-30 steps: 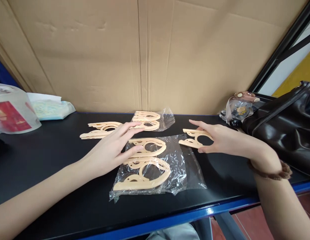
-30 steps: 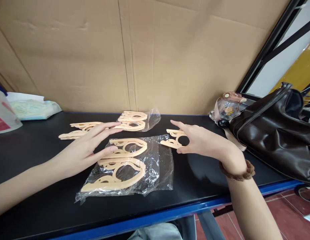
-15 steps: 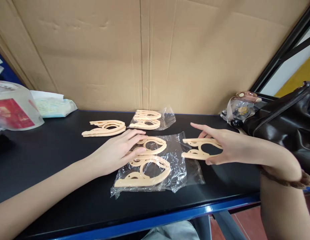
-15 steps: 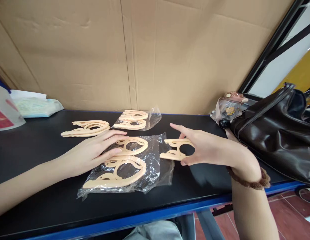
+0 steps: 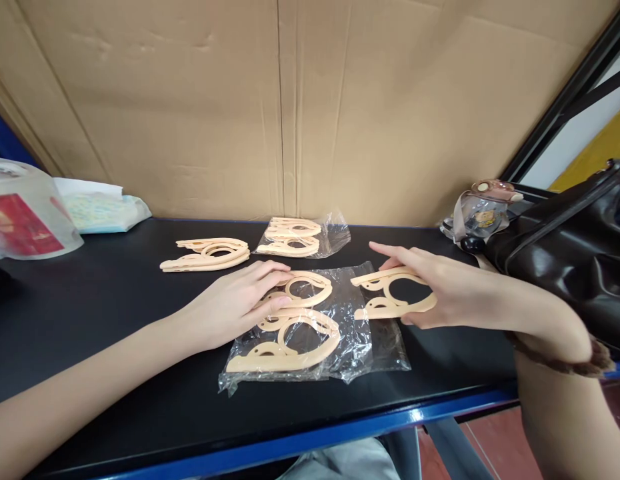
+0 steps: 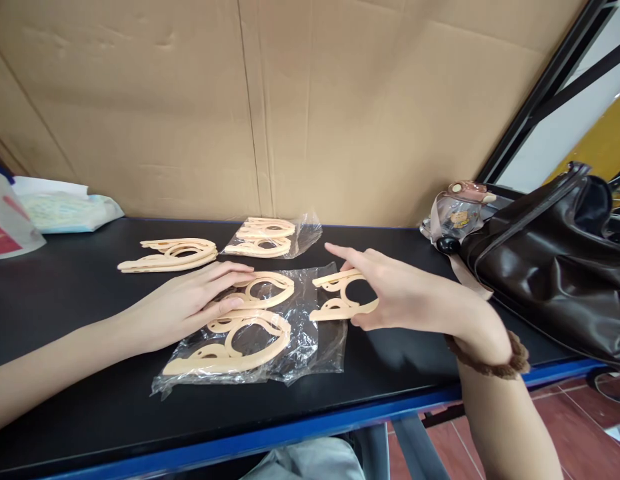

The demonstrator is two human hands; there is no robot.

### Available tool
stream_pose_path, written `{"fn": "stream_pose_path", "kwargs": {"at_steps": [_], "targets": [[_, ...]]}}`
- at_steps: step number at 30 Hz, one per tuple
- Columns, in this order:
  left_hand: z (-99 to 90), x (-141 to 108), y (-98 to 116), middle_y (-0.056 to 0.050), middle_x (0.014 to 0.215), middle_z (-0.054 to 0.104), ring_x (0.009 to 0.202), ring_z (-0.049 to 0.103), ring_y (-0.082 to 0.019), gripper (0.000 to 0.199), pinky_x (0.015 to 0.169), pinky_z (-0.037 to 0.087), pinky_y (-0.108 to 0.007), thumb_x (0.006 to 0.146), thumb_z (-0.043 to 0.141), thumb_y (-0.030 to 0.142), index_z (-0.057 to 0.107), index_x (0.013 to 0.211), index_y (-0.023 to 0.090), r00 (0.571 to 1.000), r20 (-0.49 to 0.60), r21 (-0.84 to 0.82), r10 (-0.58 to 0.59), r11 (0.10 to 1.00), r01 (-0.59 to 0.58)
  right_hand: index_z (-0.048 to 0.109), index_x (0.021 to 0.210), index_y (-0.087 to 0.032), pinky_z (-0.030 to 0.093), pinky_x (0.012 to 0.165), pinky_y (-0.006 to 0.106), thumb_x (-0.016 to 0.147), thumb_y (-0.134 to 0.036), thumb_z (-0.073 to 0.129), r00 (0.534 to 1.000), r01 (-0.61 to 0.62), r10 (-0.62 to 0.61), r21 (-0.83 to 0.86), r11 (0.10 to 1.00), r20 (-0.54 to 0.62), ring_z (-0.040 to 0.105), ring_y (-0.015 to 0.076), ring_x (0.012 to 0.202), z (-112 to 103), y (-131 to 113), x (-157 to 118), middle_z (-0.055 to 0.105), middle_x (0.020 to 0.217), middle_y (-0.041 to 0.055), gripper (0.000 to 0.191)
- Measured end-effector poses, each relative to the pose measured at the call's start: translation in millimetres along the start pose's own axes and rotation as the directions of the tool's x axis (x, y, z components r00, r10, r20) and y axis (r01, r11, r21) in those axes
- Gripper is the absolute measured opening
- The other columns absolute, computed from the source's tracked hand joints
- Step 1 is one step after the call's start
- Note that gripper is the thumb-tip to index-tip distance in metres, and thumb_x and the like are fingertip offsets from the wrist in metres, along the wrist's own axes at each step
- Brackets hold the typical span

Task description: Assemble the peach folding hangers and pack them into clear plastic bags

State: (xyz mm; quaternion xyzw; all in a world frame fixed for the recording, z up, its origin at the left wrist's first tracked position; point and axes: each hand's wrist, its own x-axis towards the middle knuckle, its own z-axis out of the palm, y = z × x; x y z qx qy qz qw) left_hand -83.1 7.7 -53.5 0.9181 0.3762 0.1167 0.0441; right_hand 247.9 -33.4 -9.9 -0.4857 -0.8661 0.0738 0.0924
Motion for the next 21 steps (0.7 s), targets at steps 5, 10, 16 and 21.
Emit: {"fn": "stream_pose_path", "kwargs": {"at_steps": [5,10,16,21], "targets": [[3.2,2,-1,-0.007,0.137,0.051,0.122,0.050,-0.023,0.046,0.102,0.039,-0.036,0.100,0.031,0.049,0.052,0.131,0.021,0.999,0.010,-0.012,0.034,0.999,-0.033,0.016,0.153,-0.028,0.044,0.097,0.048,0.075,-0.032,0.066,0.995,0.102,-0.102,0.006,0.995,-0.023,0.052,0.0286,0.113,13,-18,13,0.057,0.125,0.0076,0.093],[3.3,3,-1,-0.005,0.136,0.052,0.121,0.050,-0.023,0.045,0.101,0.040,-0.036,0.100,0.031,0.049,0.051,0.131,0.023,0.999,0.005,-0.021,0.043,0.999,-0.043,0.032,0.145,-0.023,0.044,0.097,0.046,0.075,-0.029,0.067,0.970,0.220,-0.209,0.080,0.972,-0.121,0.050,0.0274,0.114,33,-27,33,0.056,0.127,0.0087,0.079],[3.2,2,-2,-0.006,0.137,0.053,0.122,0.050,-0.024,0.050,0.102,0.039,-0.037,0.098,0.033,0.054,0.048,0.135,0.023,1.000,0.004,-0.032,-0.005,0.999,0.005,0.034,0.142,-0.024,0.046,0.097,0.041,0.077,-0.026,0.066,0.966,0.254,-0.236,0.214,0.943,-0.107,0.053,0.0251,0.118,48,-24,44,0.053,0.135,0.0076,0.073],[8.0,2,-7,-0.006,0.147,0.044,0.133,0.039,-0.025,0.055,0.111,0.031,-0.040,0.098,0.031,0.054,0.041,0.143,0.023,0.999,0.000,-0.078,-0.047,0.996,0.046,0.022,0.150,-0.029,0.046,0.097,0.045,0.076,-0.030,0.069,0.984,0.158,-0.173,0.248,0.956,0.039,0.056,0.0279,0.119,38,-15,39,0.055,0.137,0.0080,0.088]]}}
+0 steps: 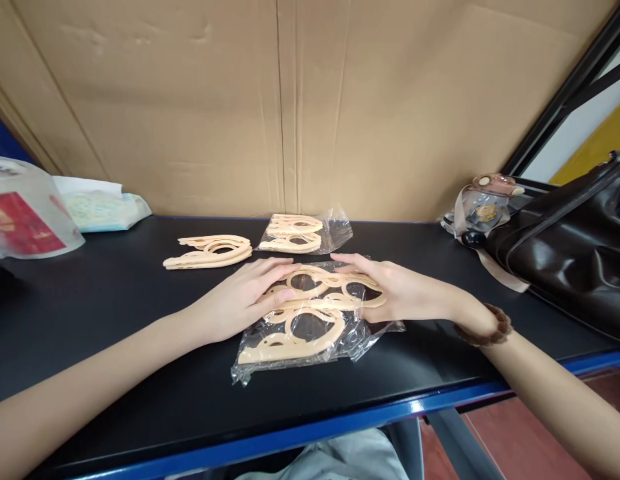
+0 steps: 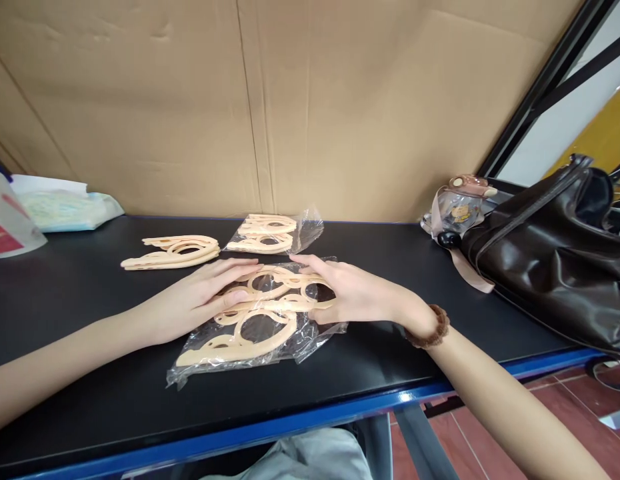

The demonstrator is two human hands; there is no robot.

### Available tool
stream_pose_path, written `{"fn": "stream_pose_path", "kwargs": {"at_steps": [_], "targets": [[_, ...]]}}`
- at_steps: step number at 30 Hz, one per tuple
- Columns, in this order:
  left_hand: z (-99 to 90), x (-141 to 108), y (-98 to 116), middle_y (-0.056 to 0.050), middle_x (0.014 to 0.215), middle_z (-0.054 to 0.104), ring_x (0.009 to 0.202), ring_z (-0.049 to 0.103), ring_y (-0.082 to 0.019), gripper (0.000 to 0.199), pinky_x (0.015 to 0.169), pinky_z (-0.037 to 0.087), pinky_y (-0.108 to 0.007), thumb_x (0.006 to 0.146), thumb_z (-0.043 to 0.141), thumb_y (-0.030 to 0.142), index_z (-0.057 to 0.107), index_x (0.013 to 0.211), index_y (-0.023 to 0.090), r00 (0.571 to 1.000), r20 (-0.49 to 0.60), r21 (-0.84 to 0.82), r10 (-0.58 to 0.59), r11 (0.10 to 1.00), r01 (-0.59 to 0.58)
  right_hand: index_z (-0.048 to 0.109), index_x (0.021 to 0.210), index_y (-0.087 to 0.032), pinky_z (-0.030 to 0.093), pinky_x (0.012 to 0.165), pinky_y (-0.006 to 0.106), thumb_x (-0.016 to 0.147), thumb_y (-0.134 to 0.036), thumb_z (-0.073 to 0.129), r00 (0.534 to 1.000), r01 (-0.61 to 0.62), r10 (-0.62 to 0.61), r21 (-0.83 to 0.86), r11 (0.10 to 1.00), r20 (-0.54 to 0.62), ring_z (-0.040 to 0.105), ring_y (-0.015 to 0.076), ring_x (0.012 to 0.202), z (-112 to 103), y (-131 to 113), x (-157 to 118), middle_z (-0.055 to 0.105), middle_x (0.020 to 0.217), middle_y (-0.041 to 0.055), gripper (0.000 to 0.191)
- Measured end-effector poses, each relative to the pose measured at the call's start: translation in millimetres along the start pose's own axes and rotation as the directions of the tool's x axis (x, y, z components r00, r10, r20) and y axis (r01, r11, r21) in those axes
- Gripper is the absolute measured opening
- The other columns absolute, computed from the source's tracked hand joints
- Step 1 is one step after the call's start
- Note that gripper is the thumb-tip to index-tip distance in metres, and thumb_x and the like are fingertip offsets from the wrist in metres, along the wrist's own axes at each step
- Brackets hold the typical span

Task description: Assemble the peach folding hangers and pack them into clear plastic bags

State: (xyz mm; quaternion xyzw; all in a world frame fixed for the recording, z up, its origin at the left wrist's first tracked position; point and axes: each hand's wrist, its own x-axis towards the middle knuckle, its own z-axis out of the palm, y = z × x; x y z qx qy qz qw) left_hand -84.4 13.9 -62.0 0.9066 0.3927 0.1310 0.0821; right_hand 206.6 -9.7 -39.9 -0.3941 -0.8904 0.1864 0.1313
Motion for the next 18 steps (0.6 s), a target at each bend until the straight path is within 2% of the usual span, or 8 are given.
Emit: {"fn": "stream_pose_path", "kwargs": {"at_steps": [3,8,11,14,16,18], "targets": [[1.1,0,-1,-0.004,0.149,0.041,0.135,0.038,-0.024,0.054,0.111,0.031,-0.040,0.098,0.031,0.053,0.039,0.144,0.027,0.999,0.038,-0.053,0.012,0.999,-0.010,0.019,0.151,-0.031,0.047,0.098,0.046,0.079,-0.031,0.068,1.000,0.007,-0.007,0.030,1.000,-0.005,0.055,0.0277,0.121,-1,0,0,0.054,0.139,0.0081,0.088],[0.2,1,0,0.001,0.153,0.036,0.137,0.036,-0.028,0.048,0.112,0.029,-0.047,0.096,0.038,0.054,0.041,0.142,0.040,0.995,0.065,-0.061,0.080,0.995,-0.076,0.022,0.150,-0.029,0.049,0.098,0.044,0.088,-0.040,0.061,0.982,0.114,-0.095,0.115,0.987,-0.162,0.057,0.0241,0.120,12,-5,10,0.057,0.136,0.0076,0.074],[-0.9,-1,1,-0.001,0.154,0.034,0.137,0.034,-0.030,0.048,0.112,0.029,-0.050,0.096,0.038,0.054,0.042,0.142,0.040,0.994,0.077,-0.062,0.074,0.996,-0.069,0.029,0.147,-0.027,0.051,0.094,0.045,0.088,-0.046,0.059,0.973,0.039,-0.039,-0.006,0.999,-0.227,0.060,0.0253,0.114,15,-8,13,0.061,0.128,0.0088,0.069],[-2.6,-2,3,-0.001,0.155,0.033,0.138,0.033,-0.031,0.048,0.111,0.029,-0.052,0.096,0.037,0.054,0.041,0.142,0.041,0.995,0.083,-0.062,0.059,0.997,-0.053,0.028,0.149,-0.027,0.051,0.092,0.048,0.082,-0.051,0.064,0.978,-0.069,0.034,-0.164,0.984,-0.204,0.060,0.0287,0.111,9,-6,7,0.063,0.123,0.0100,0.079],[-3.8,-2,4,-0.001,0.155,0.033,0.138,0.034,-0.032,0.048,0.111,0.030,-0.053,0.096,0.038,0.055,0.041,0.142,0.042,0.995,0.081,-0.061,0.054,0.997,-0.049,0.024,0.151,-0.028,0.051,0.090,0.046,0.079,-0.049,0.068,0.986,-0.057,0.030,-0.163,0.985,-0.162,0.060,0.0281,0.110,3,-1,2,0.062,0.124,0.0095,0.087],[-4.9,-1,5,0.000,0.155,0.033,0.138,0.035,-0.031,0.048,0.111,0.030,-0.052,0.096,0.038,0.055,0.041,0.142,0.042,0.995,0.085,-0.057,0.049,0.997,-0.044,0.022,0.151,-0.030,0.052,0.088,0.041,0.079,-0.042,0.070,0.990,-0.029,0.016,-0.090,0.995,-0.143,0.062,0.0244,0.104,0,5,0,0.063,0.121,0.0071,0.087]]}}
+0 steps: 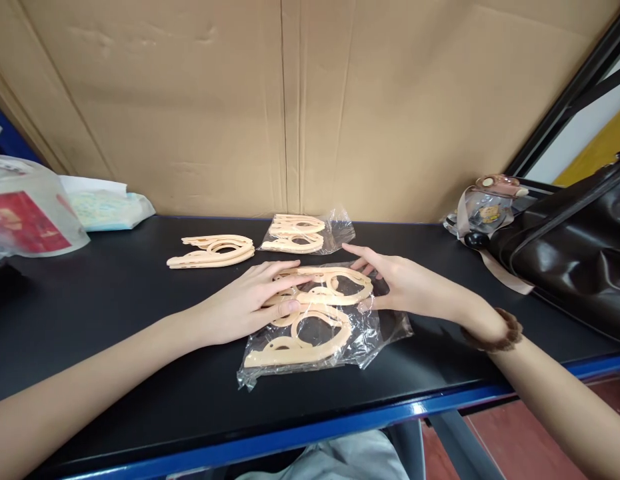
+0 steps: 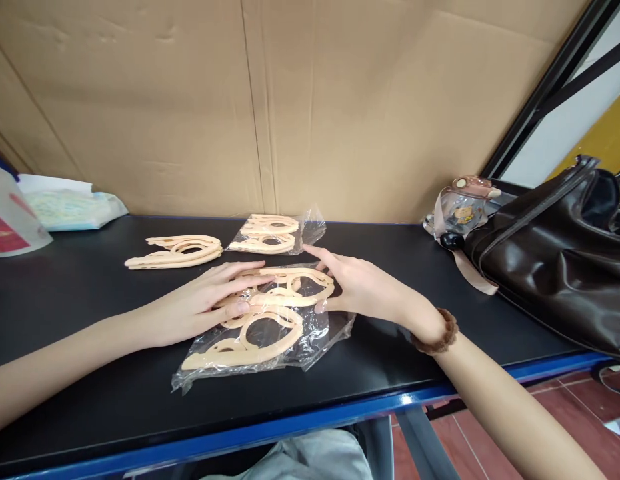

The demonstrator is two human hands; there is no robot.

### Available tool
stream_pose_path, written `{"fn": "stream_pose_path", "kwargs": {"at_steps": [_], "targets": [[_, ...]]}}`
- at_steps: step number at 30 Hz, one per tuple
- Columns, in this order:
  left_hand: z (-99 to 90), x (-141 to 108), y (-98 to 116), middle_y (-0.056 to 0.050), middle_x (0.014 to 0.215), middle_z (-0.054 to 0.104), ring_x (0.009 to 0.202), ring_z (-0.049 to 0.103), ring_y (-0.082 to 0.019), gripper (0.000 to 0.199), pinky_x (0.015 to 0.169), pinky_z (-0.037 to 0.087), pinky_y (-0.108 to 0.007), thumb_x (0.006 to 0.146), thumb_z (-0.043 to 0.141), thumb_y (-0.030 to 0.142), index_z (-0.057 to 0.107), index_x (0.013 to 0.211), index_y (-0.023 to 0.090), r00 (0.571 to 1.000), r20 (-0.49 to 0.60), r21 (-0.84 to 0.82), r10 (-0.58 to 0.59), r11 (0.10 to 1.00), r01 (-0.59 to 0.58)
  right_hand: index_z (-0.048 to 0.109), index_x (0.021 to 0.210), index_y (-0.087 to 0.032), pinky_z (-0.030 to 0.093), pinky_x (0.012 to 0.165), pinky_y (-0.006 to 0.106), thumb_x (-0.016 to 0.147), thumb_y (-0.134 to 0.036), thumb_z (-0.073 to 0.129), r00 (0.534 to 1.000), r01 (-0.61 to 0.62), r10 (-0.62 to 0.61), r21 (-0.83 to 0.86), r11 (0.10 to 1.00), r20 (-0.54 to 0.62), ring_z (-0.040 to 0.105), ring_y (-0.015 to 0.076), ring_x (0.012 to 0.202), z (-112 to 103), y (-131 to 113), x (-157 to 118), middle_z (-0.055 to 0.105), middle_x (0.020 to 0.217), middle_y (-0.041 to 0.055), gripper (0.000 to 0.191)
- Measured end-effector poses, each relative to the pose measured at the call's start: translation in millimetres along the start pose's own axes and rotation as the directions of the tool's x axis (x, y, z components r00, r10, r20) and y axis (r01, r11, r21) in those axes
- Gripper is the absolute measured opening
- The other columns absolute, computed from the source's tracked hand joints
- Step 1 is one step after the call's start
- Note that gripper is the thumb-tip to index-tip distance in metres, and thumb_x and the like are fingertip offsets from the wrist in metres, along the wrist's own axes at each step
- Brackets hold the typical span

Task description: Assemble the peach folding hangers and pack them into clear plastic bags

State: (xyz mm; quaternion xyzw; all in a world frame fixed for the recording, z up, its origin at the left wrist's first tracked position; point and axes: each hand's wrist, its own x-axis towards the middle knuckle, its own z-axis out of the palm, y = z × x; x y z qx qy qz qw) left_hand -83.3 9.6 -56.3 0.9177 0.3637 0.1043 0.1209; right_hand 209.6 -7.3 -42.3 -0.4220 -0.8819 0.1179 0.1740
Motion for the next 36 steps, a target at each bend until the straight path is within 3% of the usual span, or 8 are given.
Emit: {"fn": "stream_pose_path", "kwargs": {"at_steps": [3,7,13,19,24,29,33,36], "targets": [[-0.6,1,0,0.001,0.155,0.033,0.138,0.034,-0.030,0.048,0.112,0.029,-0.051,0.096,0.039,0.055,0.040,0.142,0.043,1.000,0.004,0.009,0.011,1.000,-0.011,0.023,0.150,-0.029,0.053,0.086,0.037,0.080,-0.033,0.070,0.999,0.003,0.001,0.110,0.994,-0.037,0.063,0.0196,0.093,5,3,4,0.065,0.113,0.0047,0.084],[1.5,1,-4,-0.001,0.153,0.036,0.138,0.034,-0.031,0.049,0.112,0.028,-0.049,0.095,0.041,0.055,0.043,0.141,0.039,0.998,-0.016,0.018,0.058,0.998,-0.058,0.026,0.148,-0.026,0.054,0.080,0.035,0.077,-0.035,0.074,0.990,0.018,0.006,0.171,0.985,-0.138,0.062,0.0195,0.092,23,-4,12,0.061,0.117,0.0073,0.086],[1.5,1,-4,0.000,0.152,0.037,0.138,0.034,-0.026,0.045,0.113,0.026,-0.046,0.100,0.034,0.047,0.040,0.143,0.038,0.996,-0.024,-0.028,0.086,0.996,-0.087,0.032,0.146,-0.019,0.052,0.073,0.039,0.080,-0.044,0.069,0.977,-0.081,0.052,-0.131,0.988,-0.208,0.062,0.0239,0.083,33,-17,13,0.065,0.092,0.0065,0.079],[0.0,5,-4,-0.006,0.143,0.047,0.128,0.044,-0.025,0.049,0.107,0.036,-0.041,0.097,0.041,0.047,0.040,0.142,0.028,0.996,-0.049,-0.116,0.071,0.990,-0.076,0.030,0.145,-0.019,0.050,0.073,0.031,0.086,-0.034,0.065,0.985,-0.008,0.012,0.020,1.000,-0.175,0.064,0.0183,0.080,35,-16,14,0.067,0.089,0.0027,0.070],[1.5,7,-9,-0.007,0.139,0.051,0.124,0.049,-0.025,0.055,0.103,0.041,-0.039,0.091,0.052,0.050,0.042,0.139,0.026,0.994,-0.088,-0.169,0.065,0.982,-0.080,0.033,0.143,-0.019,0.050,0.070,0.032,0.086,-0.043,0.063,0.981,-0.039,0.034,-0.025,0.999,-0.191,0.063,0.0190,0.077,39,-16,17,0.066,0.088,0.0029,0.068],[-2.1,10,-7,-0.006,0.135,0.057,0.118,0.057,-0.026,0.063,0.098,0.046,-0.039,0.082,0.062,0.052,0.045,0.137,0.026,0.995,-0.094,-0.238,-0.024,0.971,0.001,0.032,0.144,-0.021,0.051,0.071,0.033,0.087,-0.043,0.062,0.980,-0.035,0.021,-0.071,0.997,-0.196,0.063,0.0203,0.083,39,-16,16,0.068,0.096,0.0041,0.068],[-5.0,10,-5,-0.006,0.133,0.059,0.115,0.059,-0.024,0.062,0.096,0.048,-0.036,0.082,0.062,0.052,0.046,0.136,0.025,0.996,-0.093,-0.210,-0.007,0.978,-0.012,0.027,0.148,-0.024,0.053,0.080,0.038,0.089,-0.044,0.059,0.983,-0.019,0.004,-0.079,0.997,-0.184,0.064,0.0227,0.093,37,-17,15,0.067,0.109,0.0070,0.070],[-9.2,7,-8,-0.006,0.138,0.055,0.121,0.054,-0.026,0.061,0.100,0.045,-0.040,0.087,0.056,0.055,0.043,0.140,0.028,0.997,-0.081,-0.170,0.011,0.985,-0.025,0.024,0.150,-0.026,0.052,0.088,0.042,0.091,-0.042,0.056,0.986,0.024,-0.034,-0.061,0.998,-0.165,0.063,0.0243,0.102,37,-16,15,0.065,0.118,0.0083,0.068]]}}
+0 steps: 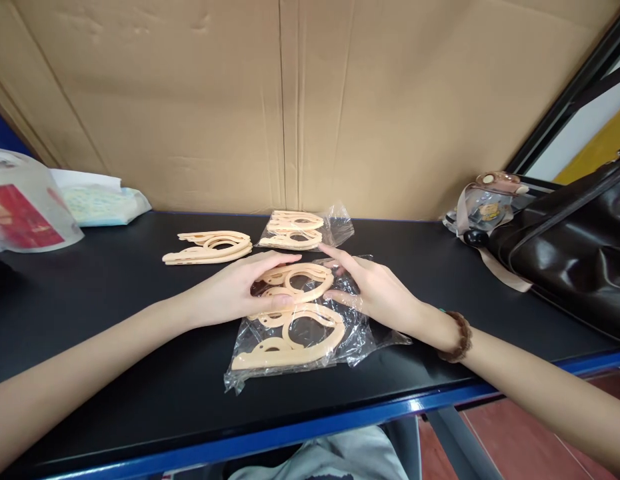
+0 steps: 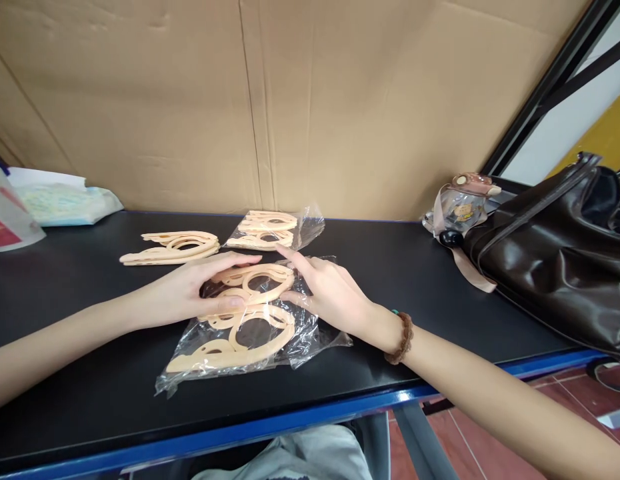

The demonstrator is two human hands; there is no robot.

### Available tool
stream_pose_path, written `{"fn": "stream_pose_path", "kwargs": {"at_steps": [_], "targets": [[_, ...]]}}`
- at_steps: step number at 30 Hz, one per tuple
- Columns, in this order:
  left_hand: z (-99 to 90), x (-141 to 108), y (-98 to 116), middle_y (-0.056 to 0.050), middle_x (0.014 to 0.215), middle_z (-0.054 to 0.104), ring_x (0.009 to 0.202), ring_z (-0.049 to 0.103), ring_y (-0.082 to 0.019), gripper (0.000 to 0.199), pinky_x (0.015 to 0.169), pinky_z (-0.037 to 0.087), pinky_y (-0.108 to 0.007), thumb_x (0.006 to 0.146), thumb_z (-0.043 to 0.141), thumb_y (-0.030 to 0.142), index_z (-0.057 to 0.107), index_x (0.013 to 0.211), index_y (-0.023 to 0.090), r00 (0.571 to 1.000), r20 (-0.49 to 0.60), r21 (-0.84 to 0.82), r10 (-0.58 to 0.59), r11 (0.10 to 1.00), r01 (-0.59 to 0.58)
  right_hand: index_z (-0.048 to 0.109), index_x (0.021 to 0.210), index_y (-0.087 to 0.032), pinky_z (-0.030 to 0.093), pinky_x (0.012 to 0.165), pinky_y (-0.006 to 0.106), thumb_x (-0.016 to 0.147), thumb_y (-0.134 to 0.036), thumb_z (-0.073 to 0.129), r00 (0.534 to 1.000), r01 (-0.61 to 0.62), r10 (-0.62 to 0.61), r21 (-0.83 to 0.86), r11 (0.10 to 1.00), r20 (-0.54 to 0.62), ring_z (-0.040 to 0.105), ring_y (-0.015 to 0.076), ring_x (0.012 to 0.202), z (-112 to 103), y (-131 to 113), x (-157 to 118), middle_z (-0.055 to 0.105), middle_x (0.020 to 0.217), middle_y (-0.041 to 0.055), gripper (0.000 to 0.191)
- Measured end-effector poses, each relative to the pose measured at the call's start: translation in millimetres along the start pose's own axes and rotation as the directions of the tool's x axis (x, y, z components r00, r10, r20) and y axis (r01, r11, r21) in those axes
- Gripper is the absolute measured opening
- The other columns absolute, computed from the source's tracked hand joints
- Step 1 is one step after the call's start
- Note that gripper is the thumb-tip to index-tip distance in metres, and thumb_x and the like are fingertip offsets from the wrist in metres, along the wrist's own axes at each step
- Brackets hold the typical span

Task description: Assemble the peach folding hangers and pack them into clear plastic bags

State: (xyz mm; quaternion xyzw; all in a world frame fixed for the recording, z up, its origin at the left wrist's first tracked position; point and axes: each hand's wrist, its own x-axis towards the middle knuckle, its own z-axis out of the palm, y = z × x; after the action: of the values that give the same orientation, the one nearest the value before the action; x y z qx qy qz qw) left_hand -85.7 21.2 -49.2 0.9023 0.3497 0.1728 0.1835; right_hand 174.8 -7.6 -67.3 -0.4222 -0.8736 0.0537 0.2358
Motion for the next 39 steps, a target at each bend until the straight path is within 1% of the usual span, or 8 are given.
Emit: {"fn": "stream_pose_path", "kwargs": {"at_steps": [3,5,10,14,17,23,32,39], "targets": [[-10.5,-6,-5,-0.007,0.139,0.053,0.123,0.052,-0.029,0.059,0.102,0.042,-0.043,0.088,0.052,0.057,0.046,0.139,0.028,0.998,0.040,0.059,-0.040,0.998,0.037,0.020,0.151,-0.029,0.049,0.095,0.045,0.092,-0.040,0.056,0.998,0.056,-0.058,0.090,0.994,0.016,0.059,0.0249,0.113,1,4,0,0.060,0.130,0.0078,0.070],[-19.0,-10,-9,-0.007,0.137,0.056,0.120,0.054,-0.029,0.062,0.100,0.044,-0.043,0.083,0.057,0.061,0.049,0.136,0.030,0.992,0.083,0.101,-0.095,0.991,0.087,0.017,0.151,-0.031,0.048,0.097,0.047,0.093,-0.039,0.055,0.996,0.075,-0.079,0.126,0.989,0.029,0.056,0.0252,0.117,2,6,1,0.058,0.134,0.0068,0.070],[-30.4,-15,-12,-0.002,0.130,0.059,0.117,0.056,-0.028,0.066,0.098,0.046,-0.040,0.073,0.067,0.063,0.054,0.130,0.033,0.976,0.143,0.124,-0.166,0.981,0.149,0.025,0.149,-0.027,0.046,0.097,0.048,0.091,-0.042,0.057,0.996,0.090,-0.092,0.104,0.991,0.016,0.057,0.0261,0.114,2,7,2,0.062,0.126,0.0070,0.067],[-27.5,-13,-10,-0.003,0.127,0.060,0.114,0.056,-0.027,0.066,0.097,0.046,-0.040,0.074,0.065,0.064,0.053,0.131,0.032,0.970,0.137,0.121,-0.199,0.976,0.182,0.030,0.146,-0.022,0.046,0.095,0.047,0.088,-0.043,0.062,0.997,0.083,-0.083,0.056,0.995,0.006,0.057,0.0258,0.109,1,5,0,0.063,0.121,0.0092,0.070],[-25.4,-11,-9,-0.004,0.128,0.059,0.114,0.056,-0.028,0.066,0.097,0.046,-0.040,0.076,0.063,0.065,0.052,0.132,0.031,0.973,0.119,0.115,-0.196,0.976,0.183,0.031,0.145,-0.023,0.046,0.095,0.047,0.086,-0.043,0.065,0.998,0.055,-0.055,0.062,0.997,-0.002,0.058,0.0254,0.106,2,4,1,0.065,0.116,0.0077,0.071],[-24.5,-12,-9,-0.004,0.129,0.060,0.115,0.056,-0.028,0.065,0.098,0.045,-0.040,0.076,0.063,0.063,0.053,0.131,0.030,0.982,0.107,0.084,-0.155,0.986,0.147,0.028,0.147,-0.024,0.047,0.095,0.045,0.090,-0.042,0.058,0.999,0.032,-0.034,0.061,0.998,0.035,0.056,0.0258,0.113,1,2,3,0.062,0.123,0.0094,0.066],[-17.8,-9,-5,-0.004,0.142,0.049,0.126,0.048,-0.027,0.065,0.105,0.039,-0.040,0.082,0.060,0.057,0.044,0.138,0.029,0.987,0.140,0.030,-0.075,0.997,0.071,0.034,0.142,-0.019,0.049,0.089,0.043,0.088,-0.044,0.061,0.998,0.065,-0.065,0.038,0.997,-0.013,0.061,0.0243,0.102,6,1,5,0.066,0.115,0.0088,0.065],[-16.5,-8,-8,-0.005,0.136,0.055,0.121,0.053,-0.027,0.062,0.101,0.043,-0.041,0.081,0.061,0.059,0.049,0.134,0.030,0.986,0.106,0.002,-0.129,0.992,0.130,0.031,0.143,-0.026,0.051,0.087,0.037,0.089,-0.040,0.062,0.999,0.038,-0.036,0.146,0.989,-0.014,0.064,0.0199,0.098,4,4,5,0.067,0.115,0.0038,0.064]]}}
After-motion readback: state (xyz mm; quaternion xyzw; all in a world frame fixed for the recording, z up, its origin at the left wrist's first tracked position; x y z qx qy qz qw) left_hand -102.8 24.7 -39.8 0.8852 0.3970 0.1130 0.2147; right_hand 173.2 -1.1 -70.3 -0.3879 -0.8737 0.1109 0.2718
